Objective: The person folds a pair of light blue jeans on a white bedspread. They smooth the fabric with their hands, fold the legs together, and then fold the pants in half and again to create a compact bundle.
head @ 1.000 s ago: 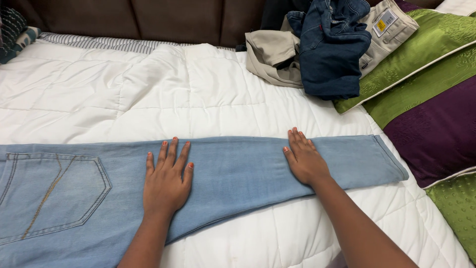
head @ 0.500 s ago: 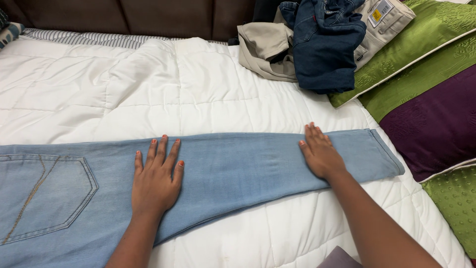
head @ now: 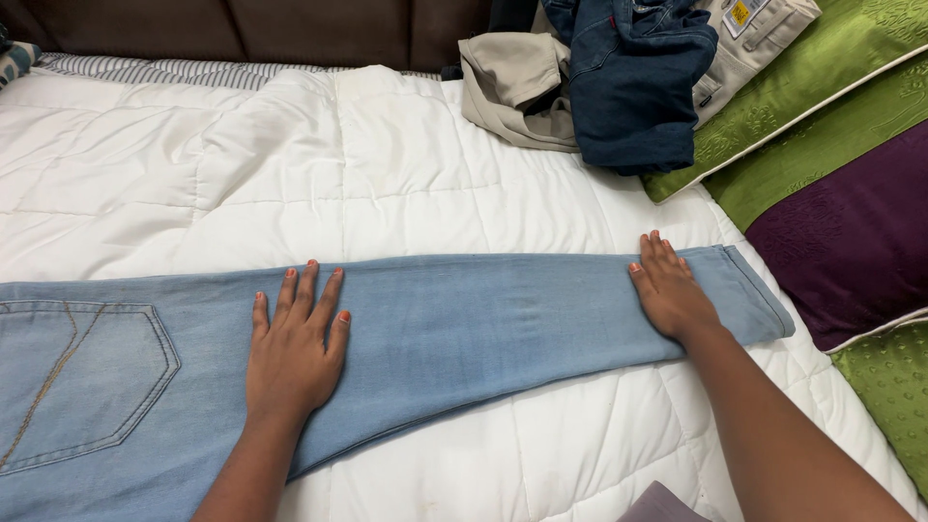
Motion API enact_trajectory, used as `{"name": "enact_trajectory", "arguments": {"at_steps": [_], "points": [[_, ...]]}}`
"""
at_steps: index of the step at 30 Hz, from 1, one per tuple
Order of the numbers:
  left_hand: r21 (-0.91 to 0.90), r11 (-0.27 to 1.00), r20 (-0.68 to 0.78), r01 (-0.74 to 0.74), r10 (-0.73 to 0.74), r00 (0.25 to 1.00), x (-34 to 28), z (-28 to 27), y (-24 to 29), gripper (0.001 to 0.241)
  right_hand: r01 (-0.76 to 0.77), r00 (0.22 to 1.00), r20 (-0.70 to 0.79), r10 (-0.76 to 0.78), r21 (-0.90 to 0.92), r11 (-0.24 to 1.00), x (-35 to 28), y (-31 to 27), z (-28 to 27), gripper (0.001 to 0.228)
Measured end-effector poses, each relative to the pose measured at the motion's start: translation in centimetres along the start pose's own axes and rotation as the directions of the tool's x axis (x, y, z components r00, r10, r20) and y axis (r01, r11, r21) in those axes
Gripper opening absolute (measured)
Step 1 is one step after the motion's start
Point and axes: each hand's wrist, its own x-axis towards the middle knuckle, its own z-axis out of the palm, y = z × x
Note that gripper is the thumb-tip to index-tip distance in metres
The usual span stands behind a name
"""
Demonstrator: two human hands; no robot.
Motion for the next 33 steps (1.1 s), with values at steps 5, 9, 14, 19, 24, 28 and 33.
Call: {"name": "enact_trajectory", "arguments": {"at_steps": [5, 9, 14, 19, 24, 28, 33], "points": [[-0.008, 1.000, 0.001, -0.002, 0.002, 1.000, 0.0, -0.1, 0.1, 0.058, 0.001, 1.000, -0.007, -0.001, -0.025, 1.000, 1.0, 2.6, 0.1, 0.070], [-0.014, 1.000, -0.003, 0.000, 0.000, 1.000, 0.1, -0.2, 0.2, 0.058, 0.008, 1.000, -0.029, -0.009, -0.048, 0.999, 1.4, 4.4, 0.0, 0.069], [-0.020, 1.000, -0.008, -0.005, 0.004, 1.000, 0.1, 0.0, 0.2, 0.058, -0.040, 0.999, -0.012, 0.039, -0.074, 0.996, 1.1, 4.8, -0.9, 0.069], [-0.015, 1.000, 0.004, 0.005, -0.005, 1.000, 0.0, -0.2, 0.3, 0.057, -0.163, 0.986, -0.073, 0.153, -0.160, 0.974, 1.2, 5.6, -1.3, 0.072], [-0.033, 0.999, -0.021, -0.008, 0.007, 1.000, 0.3, -0.4, 0.1, 0.058, -0.270, 0.924, -0.312, 0.222, -0.120, 0.955, 0.5, 4.9, -2.1, 0.074], [-0.043, 0.999, -0.012, -0.022, 0.021, 1.000, 0.3, -0.9, 0.4, 0.057, -0.202, 0.915, -0.345, 0.209, 0.055, 0.978, -0.2, -4.5, -4.9, 0.077], [-0.059, 0.998, 0.063, -0.020, 0.024, 0.998, 0.9, -0.7, 0.5, 0.061, 0.150, 0.964, -0.216, -0.155, -0.042, 0.988, -3.9, -21.6, -2.3, 0.084]]}}
